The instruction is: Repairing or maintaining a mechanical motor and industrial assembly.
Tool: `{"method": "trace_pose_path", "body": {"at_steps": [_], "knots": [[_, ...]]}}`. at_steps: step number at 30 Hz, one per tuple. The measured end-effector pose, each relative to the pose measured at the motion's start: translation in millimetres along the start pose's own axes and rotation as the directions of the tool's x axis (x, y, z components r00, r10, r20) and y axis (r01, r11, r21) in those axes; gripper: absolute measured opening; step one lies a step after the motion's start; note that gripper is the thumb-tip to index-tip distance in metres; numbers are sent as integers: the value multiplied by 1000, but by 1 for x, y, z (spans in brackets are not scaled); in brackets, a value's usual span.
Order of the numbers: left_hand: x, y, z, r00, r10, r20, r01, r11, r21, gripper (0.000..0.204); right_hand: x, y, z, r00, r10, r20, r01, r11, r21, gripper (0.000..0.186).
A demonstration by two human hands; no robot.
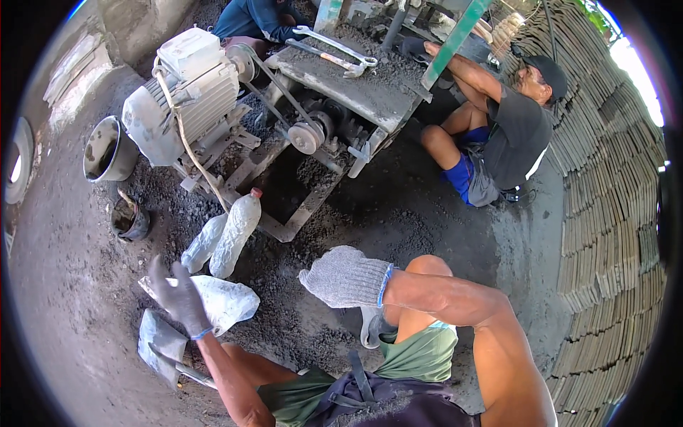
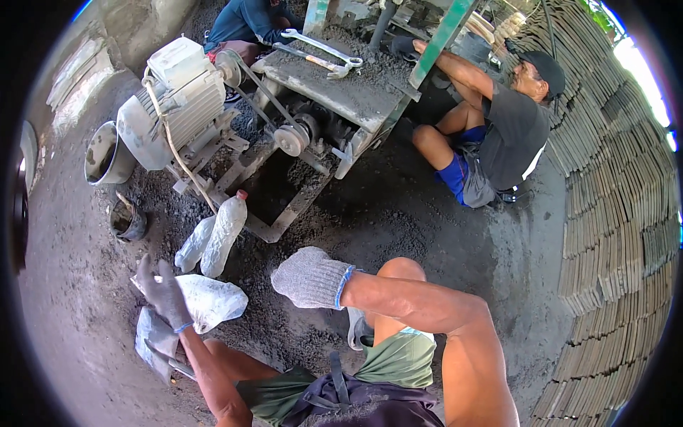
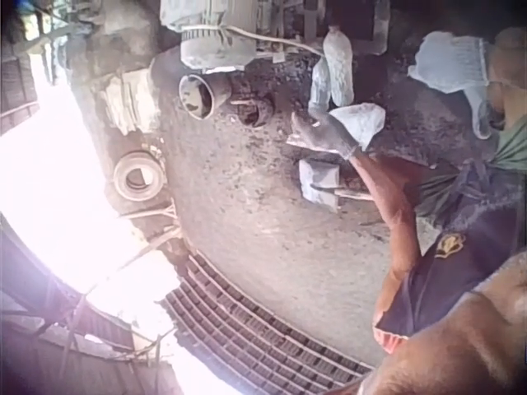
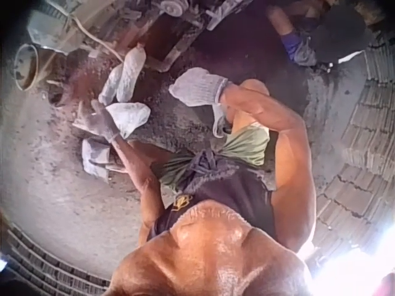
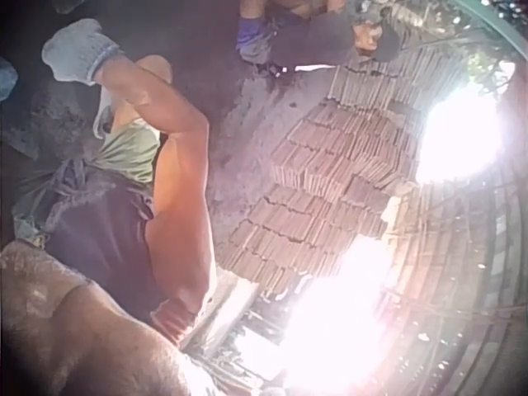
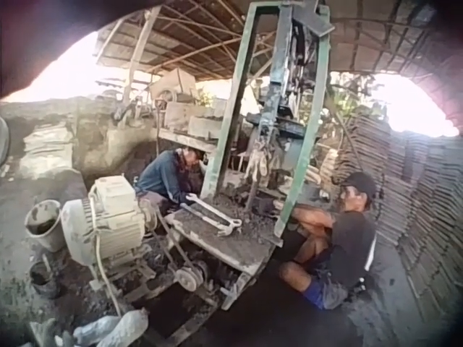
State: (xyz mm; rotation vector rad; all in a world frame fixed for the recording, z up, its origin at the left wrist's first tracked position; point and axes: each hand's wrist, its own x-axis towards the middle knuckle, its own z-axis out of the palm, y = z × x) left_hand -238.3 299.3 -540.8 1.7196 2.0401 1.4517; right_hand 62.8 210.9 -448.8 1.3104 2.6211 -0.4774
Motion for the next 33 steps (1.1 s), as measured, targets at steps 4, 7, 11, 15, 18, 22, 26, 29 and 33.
{"method": "trace_pose_path", "body": {"at_steps": [4, 7, 11, 15, 18, 22, 26, 29, 33], "knots": [[-30, 15, 36, 962, 232, 144, -199, 957, -211, 26, 2, 4, -5, 1000, -10, -9, 10, 1000, 13, 26], [-45, 17, 39, 917, 238, 321, -198, 968, -155, 24, 2, 5, -9, 999, -27, -27, 27, 1000, -6, 28], [-46, 18, 29, 909, 55, 414, 18, 985, -170, 18, 7, 9, -6, 996, -71, -54, 72, 997, 12, 27], [-49, 29, 12, 906, 8, 423, 45, 992, -115, 16, 13, 11, -6, 997, -77, -20, 78, 997, 10, 26], [-54, 51, 1, 870, -87, 485, 163, 980, -117, 18, 18, 17, -10, 999, -38, 1, 38, 995, 90, 13], [-75, 74, 23, 761, -234, 605, 286, 958, 10, 20, 24, 47, 7, 998, 42, 52, -52, 978, 201, 16], [-102, 112, 28, 588, -327, 740, 420, 905, 66, 23, 14, 82, 30, 962, 191, 195, -248, 909, 334, 18], [-119, 150, 0, 535, -328, 778, 400, 910, 108, 23, -13, 91, 46, 950, 272, 151, -311, 840, 445, 19], [-126, 196, -27, 392, -421, 818, 427, 871, 244, 27, -73, 82, 20, 877, 477, 53, -401, 668, 627, 29]]}}
